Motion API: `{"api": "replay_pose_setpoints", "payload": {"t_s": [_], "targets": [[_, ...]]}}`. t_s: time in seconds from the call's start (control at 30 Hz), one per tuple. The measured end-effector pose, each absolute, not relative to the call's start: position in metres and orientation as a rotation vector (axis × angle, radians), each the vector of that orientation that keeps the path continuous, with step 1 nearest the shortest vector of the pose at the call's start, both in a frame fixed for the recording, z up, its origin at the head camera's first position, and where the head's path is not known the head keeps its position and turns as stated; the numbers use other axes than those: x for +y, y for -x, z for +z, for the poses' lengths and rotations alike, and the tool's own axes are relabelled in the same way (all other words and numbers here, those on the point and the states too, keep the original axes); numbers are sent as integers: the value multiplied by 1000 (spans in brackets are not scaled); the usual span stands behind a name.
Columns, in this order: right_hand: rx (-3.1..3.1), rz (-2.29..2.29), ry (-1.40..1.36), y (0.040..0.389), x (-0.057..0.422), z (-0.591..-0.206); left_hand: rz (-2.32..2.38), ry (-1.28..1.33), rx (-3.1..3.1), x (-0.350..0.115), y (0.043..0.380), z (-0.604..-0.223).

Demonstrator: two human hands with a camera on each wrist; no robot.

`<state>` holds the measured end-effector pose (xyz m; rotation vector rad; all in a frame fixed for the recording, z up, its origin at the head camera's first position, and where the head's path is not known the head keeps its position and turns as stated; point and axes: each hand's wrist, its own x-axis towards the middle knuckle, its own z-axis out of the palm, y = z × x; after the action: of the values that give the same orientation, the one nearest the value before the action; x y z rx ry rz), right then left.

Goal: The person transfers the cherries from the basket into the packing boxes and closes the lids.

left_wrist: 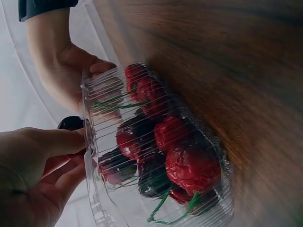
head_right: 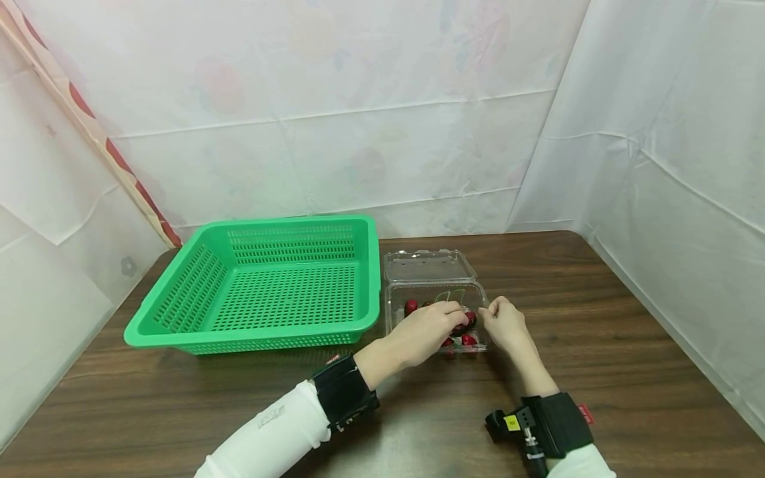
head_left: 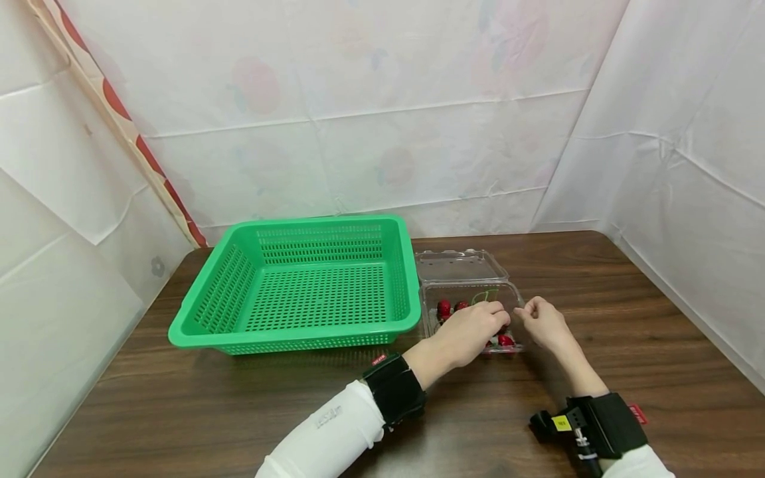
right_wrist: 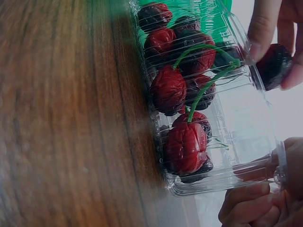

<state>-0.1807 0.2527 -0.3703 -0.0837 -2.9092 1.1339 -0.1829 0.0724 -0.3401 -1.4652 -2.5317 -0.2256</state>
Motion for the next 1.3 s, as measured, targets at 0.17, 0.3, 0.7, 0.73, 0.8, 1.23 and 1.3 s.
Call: {"api": "replay_pose_setpoints", "payload": {"t_s": [0.17, 0.3, 0.7, 0.73, 0.8, 1.23, 1.3], "targets": [[-2902, 1114, 69, 181, 253, -370, -133, 1465, -2553, 75, 184, -342], [-2910, 1127, 62, 181, 252, -370, -28, 1466, -2538, 76, 184, -342], [-2911, 1144, 76, 183, 251, -372, 213, 1444, -2563, 80, 186, -345], [-2910, 1142, 79, 183, 251, -372, 230, 1446, -2562, 81, 187, -346], [-2905, 1138, 83, 183, 252, -372, 256, 1452, -2561, 83, 188, -347], [-2898, 1122, 86, 182, 251, -372, 299, 1454, -2544, 83, 188, -350], [-2903, 1127, 92, 182, 252, -372, 296, 1458, -2542, 83, 187, -349]]}}
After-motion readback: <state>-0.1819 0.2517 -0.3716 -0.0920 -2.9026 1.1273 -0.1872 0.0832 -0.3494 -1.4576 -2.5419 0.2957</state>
